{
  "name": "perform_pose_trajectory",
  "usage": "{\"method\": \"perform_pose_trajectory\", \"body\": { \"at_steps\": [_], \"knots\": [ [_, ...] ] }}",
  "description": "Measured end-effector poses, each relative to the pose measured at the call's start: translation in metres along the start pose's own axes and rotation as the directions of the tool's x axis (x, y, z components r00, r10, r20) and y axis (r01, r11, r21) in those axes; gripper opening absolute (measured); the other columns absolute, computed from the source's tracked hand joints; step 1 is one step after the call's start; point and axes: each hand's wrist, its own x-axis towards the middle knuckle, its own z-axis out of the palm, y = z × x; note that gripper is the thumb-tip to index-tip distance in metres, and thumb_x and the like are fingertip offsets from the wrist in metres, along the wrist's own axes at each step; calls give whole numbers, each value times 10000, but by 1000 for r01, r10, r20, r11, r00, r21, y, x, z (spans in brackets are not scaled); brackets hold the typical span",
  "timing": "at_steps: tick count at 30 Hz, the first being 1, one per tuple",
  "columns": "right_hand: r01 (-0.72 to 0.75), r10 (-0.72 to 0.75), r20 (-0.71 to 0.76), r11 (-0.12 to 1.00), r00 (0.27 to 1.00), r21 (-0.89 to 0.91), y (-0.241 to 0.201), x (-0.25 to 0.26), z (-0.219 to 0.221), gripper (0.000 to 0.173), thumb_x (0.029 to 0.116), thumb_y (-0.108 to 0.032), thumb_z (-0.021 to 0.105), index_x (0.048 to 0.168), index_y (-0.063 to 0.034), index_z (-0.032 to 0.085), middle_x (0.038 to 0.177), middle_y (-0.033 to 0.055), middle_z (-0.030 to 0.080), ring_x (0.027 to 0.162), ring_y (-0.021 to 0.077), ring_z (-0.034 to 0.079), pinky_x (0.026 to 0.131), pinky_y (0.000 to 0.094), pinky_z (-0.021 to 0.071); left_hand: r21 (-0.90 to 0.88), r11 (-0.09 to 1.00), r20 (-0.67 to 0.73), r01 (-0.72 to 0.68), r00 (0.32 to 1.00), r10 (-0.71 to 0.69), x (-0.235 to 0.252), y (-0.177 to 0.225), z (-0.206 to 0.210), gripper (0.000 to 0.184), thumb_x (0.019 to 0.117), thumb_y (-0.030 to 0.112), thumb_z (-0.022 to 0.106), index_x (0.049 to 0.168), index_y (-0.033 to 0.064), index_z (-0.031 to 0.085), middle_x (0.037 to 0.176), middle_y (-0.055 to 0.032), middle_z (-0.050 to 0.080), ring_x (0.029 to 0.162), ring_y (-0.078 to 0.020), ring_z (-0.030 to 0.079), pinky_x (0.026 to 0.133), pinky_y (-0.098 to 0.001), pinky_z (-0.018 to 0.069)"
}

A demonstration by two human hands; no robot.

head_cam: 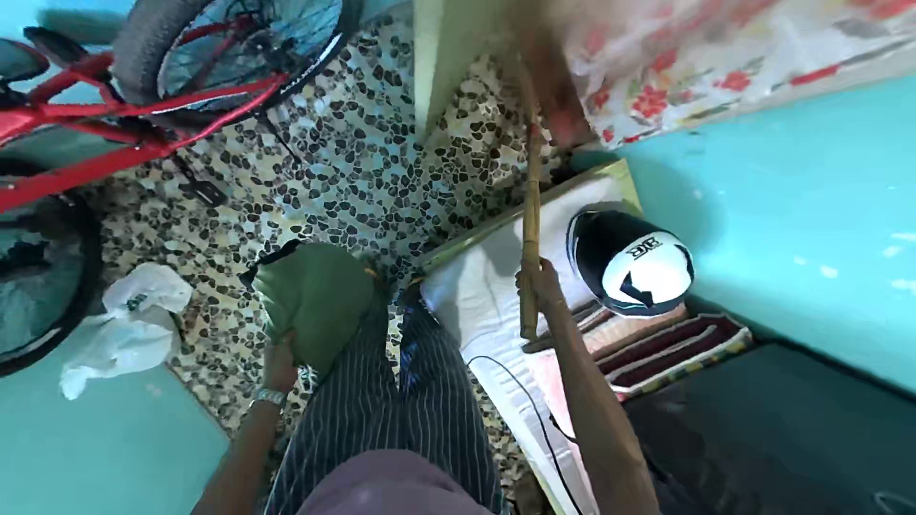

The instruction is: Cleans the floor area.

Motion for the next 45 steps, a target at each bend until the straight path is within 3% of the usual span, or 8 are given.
{"method": "perform_pose_trajectory", "body": {
  "at_steps": [7, 14, 21, 27, 31, 36, 40, 45],
  "knots": [
    [61, -52, -72, 991, 996, 122, -55, 101, 71, 526, 1045, -223, 541, 1512, -78, 347, 1129, 189, 610, 836, 261, 656, 732, 435, 585, -40, 990, -136, 137, 981, -141, 24, -59, -57, 475, 1071, 201, 506, 1494, 10, 401, 1388, -233, 539, 1175, -281, 593, 969, -486, 516],
    [71, 95, 282, 847, 955, -526, 31, 2, 232, 524, 1070, -186, 514, 1524, 29, 368, 1388, 290, 553, 1213, 369, 603, 1024, 504, 507, 104, 968, -230, 229, 952, -200, 26, -99, -107, 461, 1066, 193, 528, 1446, -57, 454, 1396, -296, 531, 1234, -372, 561, 1022, -557, 464],
    [-93, 346, 522, 888, 780, -450, 87, -151, 240, 579, 1035, -227, 573, 1564, -135, 359, 1221, 186, 611, 874, 242, 638, 750, 420, 557, 91, 953, -239, 288, 936, -260, 27, -102, -131, 478, 1071, 206, 520, 1460, -60, 441, 1418, -306, 515, 1261, -397, 545, 1041, -570, 450],
    [-91, 237, 281, 889, 930, -449, 48, -252, 91, 582, 1044, -214, 567, 1576, -139, 343, 970, 158, 675, 681, 226, 661, 603, 409, 583, 101, 953, -188, 287, 946, -265, 43, -99, -136, 487, 1072, 237, 520, 1452, -59, 454, 1421, -304, 516, 1285, -400, 535, 1056, -570, 444],
    [-35, 93, 124, 914, 988, -404, 37, -203, 65, 541, 1100, -260, 422, 1594, -95, 276, 940, 170, 660, 639, 243, 657, 590, 426, 596, 94, 965, -119, 245, 965, -234, 56, -96, -135, 501, 1082, 240, 501, 1487, -41, 411, 1457, -287, 491, 1312, -371, 523, 1078, -543, 439],
    [-160, 182, 96, 966, 979, -203, 30, -69, 163, 406, 1129, -295, 345, 1404, -8, 426, 943, 146, 575, 691, 214, 589, 654, 388, 550, 122, 967, -114, 225, 971, -212, 60, -82, -136, 495, 1061, 218, 537, 1464, -50, 434, 1423, -285, 521, 1282, -366, 547, 1061, -533, 455],
    [-124, 307, 305, 858, 901, -498, 62, -84, 275, 457, 1108, -301, 423, 1447, 0, 480, 1252, 229, 623, 1011, 283, 648, 898, 444, 544, 98, 973, -112, 207, 974, -196, 65, -83, -147, 490, 1051, 206, 547, 1456, -48, 443, 1396, -279, 540, 1249, -352, 569, 1034, -528, 479],
    [-222, 475, 479, 842, 738, -492, 82, -134, 346, 445, 1105, -346, 446, 1435, -47, 428, 912, 127, 602, 636, 181, 600, 616, 335, 553, 86, 968, -131, 236, 966, -224, 66, -81, -158, 486, 1060, 203, 539, 1463, -49, 439, 1418, -289, 526, 1285, -375, 550, 1063, -542, 454]
  ]
}}
